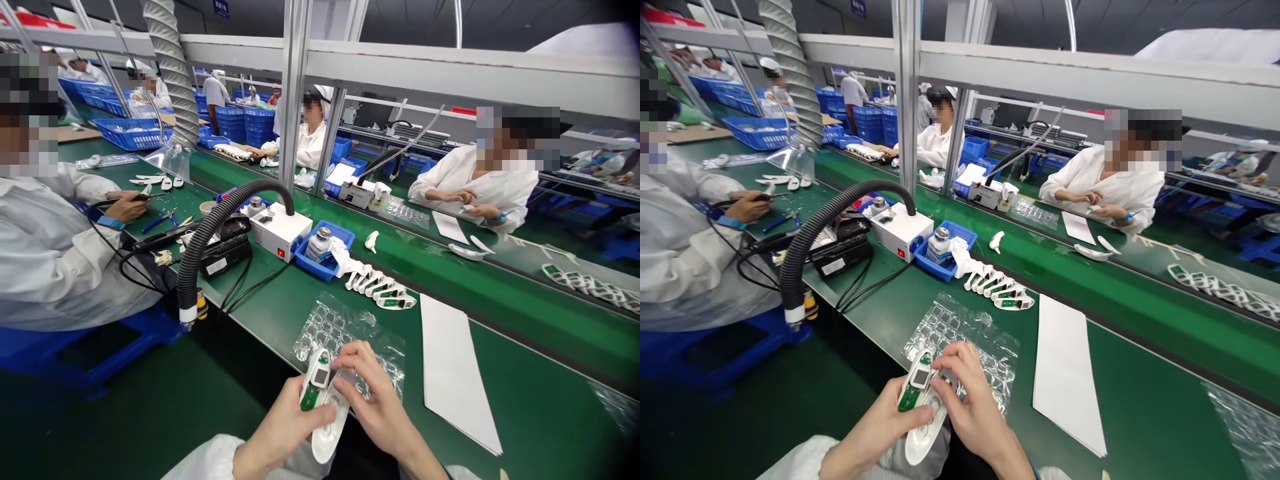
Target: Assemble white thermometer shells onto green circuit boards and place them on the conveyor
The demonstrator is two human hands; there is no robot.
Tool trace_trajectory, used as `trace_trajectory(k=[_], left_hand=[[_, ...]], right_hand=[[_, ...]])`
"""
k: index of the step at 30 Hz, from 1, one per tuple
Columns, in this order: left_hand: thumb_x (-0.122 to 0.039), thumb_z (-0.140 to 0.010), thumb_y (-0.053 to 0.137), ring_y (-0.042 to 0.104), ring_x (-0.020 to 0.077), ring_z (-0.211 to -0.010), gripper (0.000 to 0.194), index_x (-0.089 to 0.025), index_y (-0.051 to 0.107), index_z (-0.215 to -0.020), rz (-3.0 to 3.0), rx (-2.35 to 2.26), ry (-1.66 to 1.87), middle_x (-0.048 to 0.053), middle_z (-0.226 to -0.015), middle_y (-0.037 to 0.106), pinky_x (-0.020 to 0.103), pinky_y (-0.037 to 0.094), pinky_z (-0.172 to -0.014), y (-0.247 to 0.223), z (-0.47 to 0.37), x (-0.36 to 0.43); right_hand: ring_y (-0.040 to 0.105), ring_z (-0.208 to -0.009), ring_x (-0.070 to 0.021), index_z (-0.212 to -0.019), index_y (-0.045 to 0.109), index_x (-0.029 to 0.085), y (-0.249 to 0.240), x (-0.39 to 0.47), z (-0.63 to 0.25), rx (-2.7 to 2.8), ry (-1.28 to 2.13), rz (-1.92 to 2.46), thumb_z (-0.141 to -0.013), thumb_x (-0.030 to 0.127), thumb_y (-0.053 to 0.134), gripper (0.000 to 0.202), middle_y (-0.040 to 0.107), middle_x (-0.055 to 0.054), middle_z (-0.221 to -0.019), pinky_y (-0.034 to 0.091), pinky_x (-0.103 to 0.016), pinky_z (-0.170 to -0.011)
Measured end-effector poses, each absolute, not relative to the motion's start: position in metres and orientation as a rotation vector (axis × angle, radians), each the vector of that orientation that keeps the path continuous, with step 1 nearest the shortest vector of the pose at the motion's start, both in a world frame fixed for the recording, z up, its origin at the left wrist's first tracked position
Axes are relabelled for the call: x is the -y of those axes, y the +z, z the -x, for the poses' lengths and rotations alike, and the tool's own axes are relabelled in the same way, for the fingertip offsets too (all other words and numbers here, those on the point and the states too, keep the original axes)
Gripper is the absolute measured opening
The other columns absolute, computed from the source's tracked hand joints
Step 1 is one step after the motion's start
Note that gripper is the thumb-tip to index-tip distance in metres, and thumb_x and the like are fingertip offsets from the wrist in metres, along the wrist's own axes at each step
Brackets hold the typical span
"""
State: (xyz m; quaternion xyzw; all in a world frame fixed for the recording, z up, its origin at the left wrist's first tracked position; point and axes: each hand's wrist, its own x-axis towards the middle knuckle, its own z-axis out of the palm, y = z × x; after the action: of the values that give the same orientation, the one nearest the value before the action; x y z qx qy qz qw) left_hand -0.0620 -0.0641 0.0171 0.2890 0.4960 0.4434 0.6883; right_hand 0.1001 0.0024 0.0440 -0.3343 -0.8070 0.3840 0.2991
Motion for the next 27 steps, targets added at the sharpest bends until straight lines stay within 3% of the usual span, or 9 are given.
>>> trace_trajectory(k=[7, 12, 16, 18, 20, 22, 25, 27], left_hand=[[-0.04, -0.074, 0.074, 0.046, 0.0151, -0.072, 0.037, -0.01, 0.064, -0.093, -0.876, -1.061, 1.009, 0.001, -0.076, 0.055, 0.026, 0.038, -0.068, 0.013, 0.07, 0.064], [-0.04, -0.073, 0.075, 0.051, 0.0172, -0.075, 0.03, -0.013, 0.063, -0.079, -0.843, -1.12, 1.096, 0.0, -0.075, 0.06, 0.025, 0.041, -0.069, 0.008, 0.077, 0.067], [-0.047, -0.072, 0.075, 0.048, 0.0138, -0.068, 0.037, -0.014, 0.063, -0.085, -0.652, -1.178, 1.101, -0.001, -0.073, 0.059, 0.025, 0.04, -0.065, 0.002, 0.084, 0.067], [-0.05, -0.069, 0.076, 0.048, 0.0135, -0.067, 0.041, -0.015, 0.063, -0.087, -0.595, -1.206, 1.088, -0.001, -0.073, 0.059, 0.025, 0.04, -0.063, 0.002, 0.085, 0.067], [-0.05, -0.065, 0.078, 0.051, 0.0154, -0.071, 0.045, -0.016, 0.063, -0.09, -0.565, -1.237, 1.08, 0.0, -0.078, 0.062, 0.025, 0.042, -0.063, 0.002, 0.085, 0.069], [-0.049, -0.063, 0.079, 0.055, 0.0182, -0.076, 0.047, -0.016, 0.063, -0.094, -0.527, -1.276, 1.094, 0.002, -0.083, 0.065, 0.026, 0.043, -0.065, 0.003, 0.084, 0.071], [-0.045, -0.063, 0.078, 0.057, 0.0198, -0.078, 0.044, -0.016, 0.064, -0.093, -0.467, -1.337, 1.163, 0.002, -0.083, 0.067, 0.027, 0.045, -0.066, 0.003, 0.082, 0.073], [-0.044, -0.064, 0.077, 0.056, 0.0183, -0.074, 0.039, -0.016, 0.064, -0.089, -0.465, -1.35, 1.184, 0.001, -0.078, 0.066, 0.025, 0.044, -0.063, 0.001, 0.083, 0.071]], right_hand=[[0.047, -0.087, -0.022, -0.085, 0.048, 0.023, 0.045, 0.001, -0.077, 2.241, 0.934, 0.876, -0.096, 0.019, 0.041, 0.014, 0.051, -0.004, -0.09, 0.038, -0.039, -0.08], [0.047, -0.074, -0.0189, -0.085, 0.045, 0.021, 0.052, 0.024, -0.072, 2.351, 0.683, 0.58, -0.093, 0.009, 0.034, 0.018, 0.053, -0.003, -0.08, 0.036, -0.035, -0.072], [0.051, -0.072, -0.018, -0.079, 0.049, 0.021, 0.044, -0.037, -0.099, 2.157, 0.755, 1.087, -0.094, 0.022, 0.04, 0.018, 0.057, -0.003, -0.077, 0.04, -0.033, -0.072], [0.05, -0.062, -0.0169, -0.073, 0.049, 0.021, 0.03, -0.084, -0.118, 2.024, 0.747, 1.292, -0.088, 0.032, 0.047, 0.019, 0.054, -0.001, -0.068, 0.04, -0.029, -0.06], [0.047, -0.057, -0.0171, -0.067, 0.049, 0.021, 0.014, -0.121, -0.132, 2.001, 0.695, 1.37, -0.083, 0.033, 0.05, 0.02, 0.05, 0.001, -0.061, 0.038, -0.029, -0.056], [0.049, -0.064, -0.0194, -0.067, 0.053, 0.02, 0.002, -0.137, -0.138, 2.004, 0.614, 1.4, -0.079, 0.03, 0.052, 0.016, 0.053, -0.002, -0.067, 0.039, -0.032, -0.062], [0.053, -0.075, -0.0221, -0.075, 0.06, 0.019, -0.008, -0.127, -0.13, 2.028, 0.551, 1.39, -0.081, 0.028, 0.052, 0.014, 0.058, -0.007, -0.082, 0.04, -0.035, -0.071], [0.054, -0.071, -0.0208, -0.075, 0.062, 0.019, -0.011, -0.114, -0.121, 2.069, 0.586, 1.368, -0.084, 0.028, 0.05, 0.018, 0.059, -0.006, -0.079, 0.041, -0.034, -0.069]])
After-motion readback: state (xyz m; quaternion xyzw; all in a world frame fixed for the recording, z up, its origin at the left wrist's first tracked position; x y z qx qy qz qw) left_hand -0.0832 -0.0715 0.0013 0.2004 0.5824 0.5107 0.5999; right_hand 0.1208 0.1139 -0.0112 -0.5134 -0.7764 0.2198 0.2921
